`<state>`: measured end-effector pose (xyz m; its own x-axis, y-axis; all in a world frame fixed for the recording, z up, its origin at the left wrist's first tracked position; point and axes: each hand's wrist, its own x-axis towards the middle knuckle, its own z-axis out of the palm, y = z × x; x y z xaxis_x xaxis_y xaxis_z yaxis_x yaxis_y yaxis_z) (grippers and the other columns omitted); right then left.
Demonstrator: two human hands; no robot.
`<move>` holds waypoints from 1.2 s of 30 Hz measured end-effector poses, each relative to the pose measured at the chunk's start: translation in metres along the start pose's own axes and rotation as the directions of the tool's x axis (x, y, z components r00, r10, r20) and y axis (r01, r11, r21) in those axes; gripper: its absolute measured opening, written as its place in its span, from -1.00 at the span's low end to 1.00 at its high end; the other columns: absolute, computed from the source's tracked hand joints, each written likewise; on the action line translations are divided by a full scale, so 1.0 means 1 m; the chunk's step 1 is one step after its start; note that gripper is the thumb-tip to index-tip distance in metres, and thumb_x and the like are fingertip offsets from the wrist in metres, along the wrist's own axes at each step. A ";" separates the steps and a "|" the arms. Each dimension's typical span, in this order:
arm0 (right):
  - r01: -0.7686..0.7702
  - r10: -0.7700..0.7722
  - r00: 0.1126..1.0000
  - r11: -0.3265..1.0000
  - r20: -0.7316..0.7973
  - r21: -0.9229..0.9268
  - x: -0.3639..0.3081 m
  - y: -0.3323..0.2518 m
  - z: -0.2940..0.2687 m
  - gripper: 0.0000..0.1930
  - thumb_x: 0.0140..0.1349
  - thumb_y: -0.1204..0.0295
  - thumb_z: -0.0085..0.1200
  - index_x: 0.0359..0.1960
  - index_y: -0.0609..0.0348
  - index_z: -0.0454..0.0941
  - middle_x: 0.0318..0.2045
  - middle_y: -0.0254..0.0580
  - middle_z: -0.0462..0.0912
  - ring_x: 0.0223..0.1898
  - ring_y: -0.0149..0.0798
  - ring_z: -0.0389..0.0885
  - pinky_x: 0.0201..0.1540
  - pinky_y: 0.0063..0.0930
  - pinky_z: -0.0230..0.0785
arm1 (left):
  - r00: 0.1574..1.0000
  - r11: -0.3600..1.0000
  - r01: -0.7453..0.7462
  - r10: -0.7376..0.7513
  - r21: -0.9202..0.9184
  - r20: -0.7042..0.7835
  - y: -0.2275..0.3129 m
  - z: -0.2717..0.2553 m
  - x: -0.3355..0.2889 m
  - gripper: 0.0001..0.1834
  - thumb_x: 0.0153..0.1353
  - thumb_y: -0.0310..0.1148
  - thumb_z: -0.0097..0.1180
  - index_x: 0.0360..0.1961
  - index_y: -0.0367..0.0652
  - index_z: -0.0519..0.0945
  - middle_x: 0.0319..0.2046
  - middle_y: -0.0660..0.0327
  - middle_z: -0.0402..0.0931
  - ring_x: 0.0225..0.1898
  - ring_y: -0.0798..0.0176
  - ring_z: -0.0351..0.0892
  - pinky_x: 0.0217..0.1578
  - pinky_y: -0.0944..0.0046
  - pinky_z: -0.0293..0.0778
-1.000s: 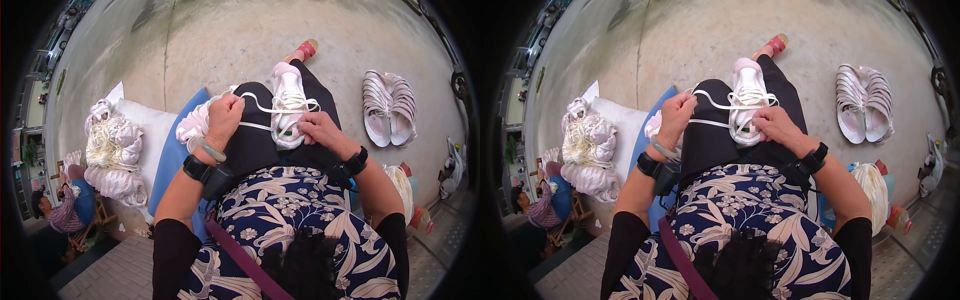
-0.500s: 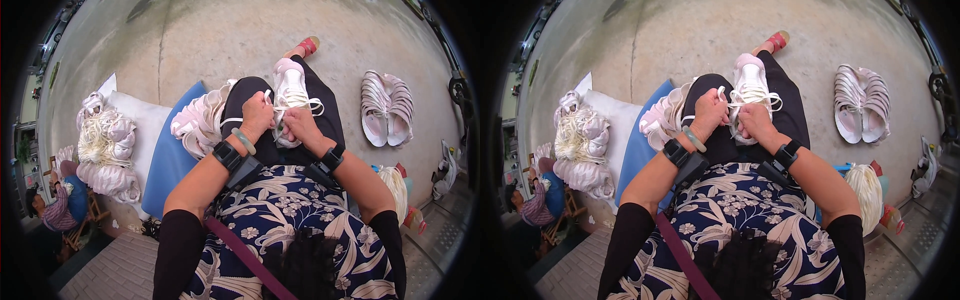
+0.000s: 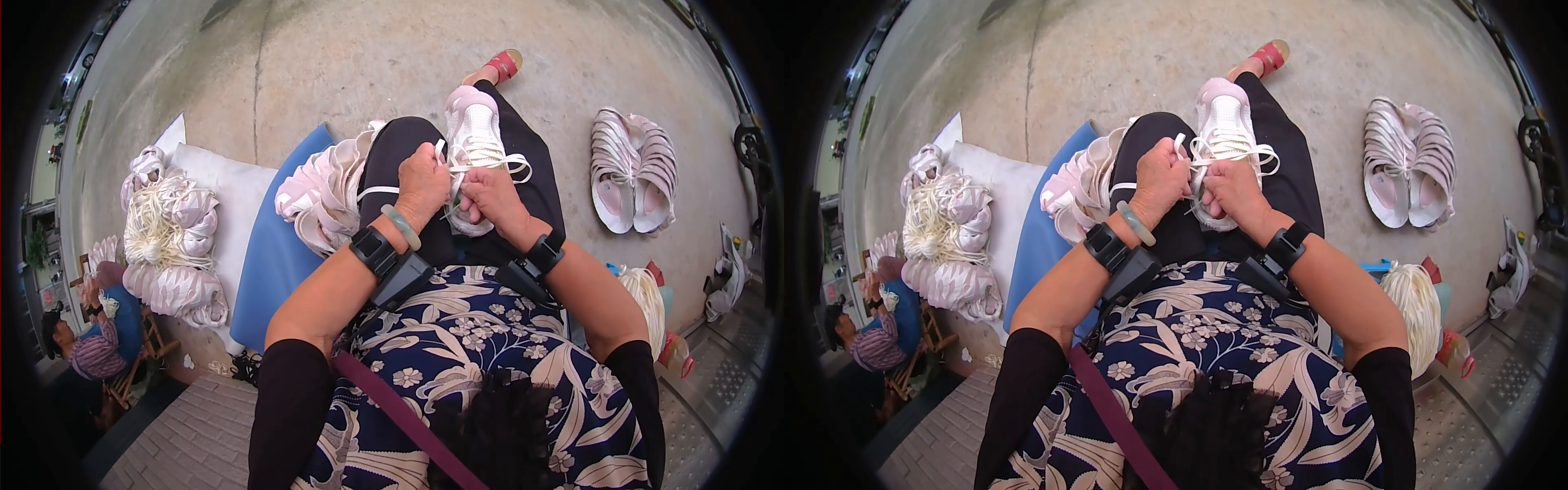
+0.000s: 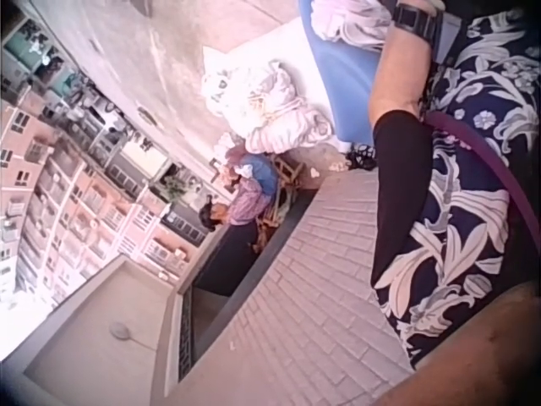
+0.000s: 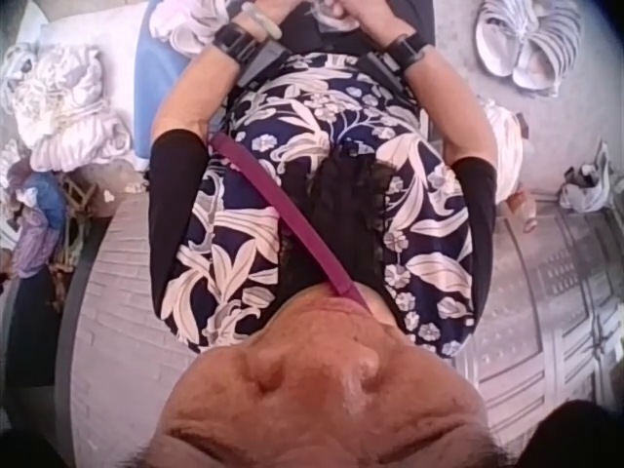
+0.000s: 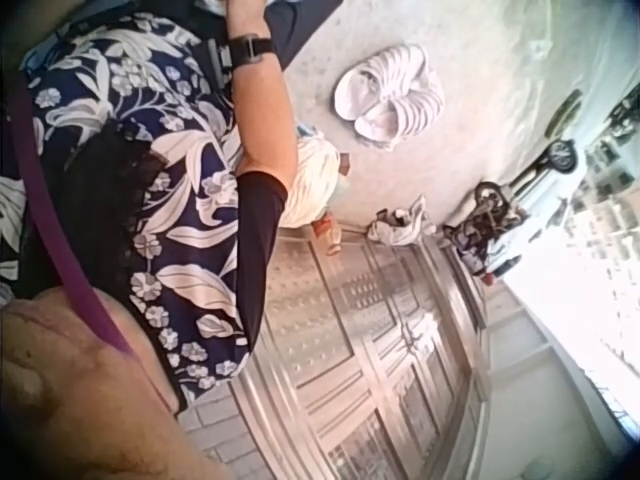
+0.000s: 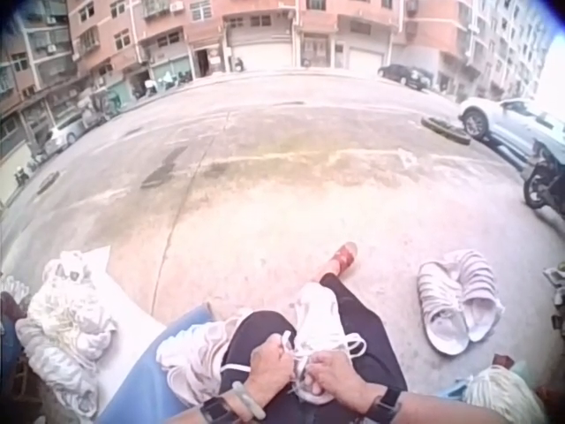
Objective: Manually lacing and preparing shoe uppers for manufacturing assembly.
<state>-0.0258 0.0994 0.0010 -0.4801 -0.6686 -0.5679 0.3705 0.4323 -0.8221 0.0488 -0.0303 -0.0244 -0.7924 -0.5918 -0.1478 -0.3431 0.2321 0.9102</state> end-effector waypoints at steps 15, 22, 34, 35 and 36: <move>0.033 -0.033 0.999 0.998 -0.014 -0.046 -0.002 -0.005 0.003 -0.89 0.14 0.57 -0.16 -0.47 0.25 0.43 -0.67 -0.22 0.50 -0.81 -0.44 0.44 -0.81 -0.59 0.24 | 0.973 0.920 -0.222 0.232 0.323 0.009 0.011 -0.002 -0.003 -0.90 -0.02 -0.52 -0.03 -0.46 -0.30 0.36 -0.63 -0.09 0.44 -0.48 -0.21 0.47 -0.43 -0.05 0.35; -0.002 0.004 1.000 0.996 0.017 -0.090 -0.002 -0.007 0.000 -0.89 0.19 0.57 -0.16 -0.36 0.24 0.45 -0.63 -0.31 0.50 -0.78 -0.53 0.40 -0.74 -0.70 0.24 | 0.988 0.952 -0.152 0.143 0.265 0.052 0.009 -0.007 0.007 -0.88 -0.03 -0.49 -0.01 -0.43 -0.28 0.38 -0.64 -0.04 0.43 -0.51 -0.13 0.47 -0.46 0.04 0.35; -0.017 0.018 0.999 0.999 0.028 -0.029 -0.002 -0.007 -0.002 -0.90 0.19 0.55 -0.13 -0.35 0.22 0.46 -0.63 -0.32 0.51 -0.77 -0.54 0.42 -0.73 -0.72 0.24 | 0.997 0.997 -0.011 0.006 0.077 0.074 0.005 -0.008 0.002 -0.87 -0.04 -0.49 0.00 -0.41 -0.27 0.41 -0.70 0.07 0.43 -0.59 0.06 0.49 -0.51 0.15 0.37; -0.018 0.019 0.999 0.999 0.029 -0.029 -0.002 -0.007 -0.002 -0.90 0.19 0.55 -0.13 -0.35 0.22 0.46 -0.63 -0.32 0.51 -0.77 -0.54 0.42 -0.73 -0.72 0.24 | 0.997 0.997 -0.010 0.005 0.076 0.074 0.004 -0.007 0.000 -0.87 -0.04 -0.49 0.00 -0.41 -0.27 0.41 -0.70 0.07 0.43 -0.59 0.06 0.49 -0.51 0.15 0.37; -0.021 0.021 0.999 1.000 0.027 -0.023 -0.002 -0.007 -0.002 -0.90 0.19 0.54 -0.13 -0.35 0.22 0.46 -0.63 -0.32 0.51 -0.77 -0.54 0.41 -0.73 -0.72 0.24 | 0.993 0.979 -0.114 0.107 0.170 0.051 0.003 -0.005 -0.003 -0.87 -0.04 -0.49 -0.02 -0.41 -0.27 0.41 -0.70 0.07 0.43 -0.59 0.06 0.49 -0.50 0.15 0.38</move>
<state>-0.0288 0.0988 0.0079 -0.4503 -0.6753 -0.5841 0.3620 0.4600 -0.8108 0.0523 -0.0316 -0.0190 -0.8492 -0.5235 -0.0696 -0.3314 0.4255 0.8421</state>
